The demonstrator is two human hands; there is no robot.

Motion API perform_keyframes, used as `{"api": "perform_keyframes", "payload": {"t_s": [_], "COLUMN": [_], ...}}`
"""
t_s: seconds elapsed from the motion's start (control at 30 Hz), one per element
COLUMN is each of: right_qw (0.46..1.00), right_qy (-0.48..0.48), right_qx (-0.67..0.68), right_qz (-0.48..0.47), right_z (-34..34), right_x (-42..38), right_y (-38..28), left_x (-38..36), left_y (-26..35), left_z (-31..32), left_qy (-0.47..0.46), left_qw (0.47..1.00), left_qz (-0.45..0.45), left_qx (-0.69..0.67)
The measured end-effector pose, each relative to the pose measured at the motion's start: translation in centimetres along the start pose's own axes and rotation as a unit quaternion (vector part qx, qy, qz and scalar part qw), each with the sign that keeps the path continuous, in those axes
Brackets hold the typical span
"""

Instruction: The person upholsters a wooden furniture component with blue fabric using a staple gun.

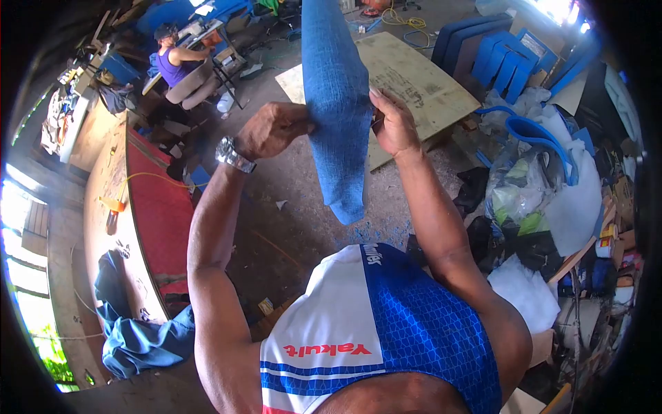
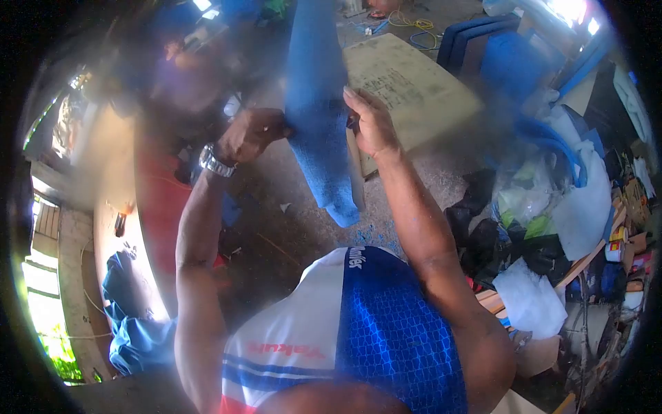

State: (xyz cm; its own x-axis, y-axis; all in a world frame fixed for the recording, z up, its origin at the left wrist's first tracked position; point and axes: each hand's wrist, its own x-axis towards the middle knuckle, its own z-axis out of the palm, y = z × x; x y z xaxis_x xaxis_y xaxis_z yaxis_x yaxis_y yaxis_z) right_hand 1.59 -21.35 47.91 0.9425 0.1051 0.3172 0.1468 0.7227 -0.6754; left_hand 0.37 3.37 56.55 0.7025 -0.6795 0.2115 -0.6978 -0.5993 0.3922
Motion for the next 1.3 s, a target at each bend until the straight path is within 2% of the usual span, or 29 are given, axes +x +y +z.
{"api": "perform_keyframes", "payload": {"t_s": [0.1, 0.2, 0.23, 0.33, 0.37, 0.4, 0.47, 0.57, 0.67, 0.77, 0.9, 0.93, 1.0, 1.1, 1.13, 1.2, 1.23, 1.3], "right_qw": [0.998, 0.999, 0.998, 0.985, 0.981, 0.991, 0.999, 0.995, 0.994, 0.998, 0.995, 0.997, 0.999, 0.999, 0.998, 0.998, 0.998, 0.998], "right_qy": [0.043, 0.027, 0.021, -0.001, 0.024, 0.025, 0.022, 0.049, 0.087, 0.046, 0.013, 0.02, 0.032, 0.049, 0.053, 0.051, 0.045, 0.049], "right_qx": [0.01, -0.025, -0.062, -0.172, -0.191, -0.125, 0.008, 0.083, 0.072, -0.018, -0.096, -0.076, -0.033, -0.016, -0.008, -0.001, -0.012, -0.004], "right_qz": [-0.033, -0.01, -0.016, -0.028, -0.021, -0.026, -0.038, 0.007, 0.013, 0.026, -0.02, -0.01, 0.014, 0.0, 0.015, 0.038, 0.037, 0.038], "right_z": [1.3, 0.1, -0.3, -1.6, -0.6, -0.5, -0.1, 0.5, -0.3, -2.0, -1.2, -1.8, -2.9, -3.1, -3.2, -3.7, -2.6, -2.3], "right_x": [-0.8, -1.1, -1.2, -1.3, -1.7, -1.7, -1.1, -1.2, -1.3, -1.2, -1.2, -1.0, -0.3, -0.2, -0.4, -0.1, -0.3, 0.0], "right_y": [-0.2, 0.1, 0.4, 1.6, 1.1, 1.4, 1.7, 0.5, 1.4, 2.1, 1.4, 2.0, 3.4, 4.4, 4.4, 4.0, 3.1, 3.4], "left_x": [0.1, -0.2, -0.2, 1.9, 2.5, 3.3, 4.8, 5.3, 5.3, 4.9, 5.4, 5.5, 5.1, 4.5, 3.8, 3.0, 2.3, 1.0], "left_y": [-0.3, 0.4, -1.7, -1.3, -1.7, -0.7, -0.6, -0.5, -0.6, -0.2, 0.1, -0.1, -0.4, 0.1, 0.0, -0.2, -0.3, -0.8], "left_z": [0.7, 0.1, 1.0, 1.0, 2.1, 2.7, 3.9, 4.8, 6.3, 7.2, 7.6, 7.8, 8.1, 10.7, 11.9, 15.9, 18.0, 21.0], "left_qy": [0.028, 0.02, 0.065, 0.256, 0.237, 0.224, 0.2, 0.215, 0.272, 0.291, 0.317, 0.318, 0.318, 0.409, 0.403, 0.458, 0.451, 0.434], "left_qw": [0.998, 0.999, 0.988, 0.96, 0.966, 0.967, 0.972, 0.97, 0.954, 0.95, 0.943, 0.943, 0.944, 0.91, 0.914, 0.86, 0.838, 0.83], "left_qz": [0.053, 0.019, -0.009, 0.114, 0.089, 0.1, 0.125, 0.114, 0.126, 0.107, 0.096, 0.094, 0.085, 0.031, 0.004, -0.053, -0.108, -0.156], "left_qx": [0.022, -0.019, -0.142, -0.031, -0.045, -0.069, 0.002, 0.022, 0.009, -0.033, -0.035, -0.024, 0.002, -0.056, -0.047, -0.221, -0.289, -0.314]}}
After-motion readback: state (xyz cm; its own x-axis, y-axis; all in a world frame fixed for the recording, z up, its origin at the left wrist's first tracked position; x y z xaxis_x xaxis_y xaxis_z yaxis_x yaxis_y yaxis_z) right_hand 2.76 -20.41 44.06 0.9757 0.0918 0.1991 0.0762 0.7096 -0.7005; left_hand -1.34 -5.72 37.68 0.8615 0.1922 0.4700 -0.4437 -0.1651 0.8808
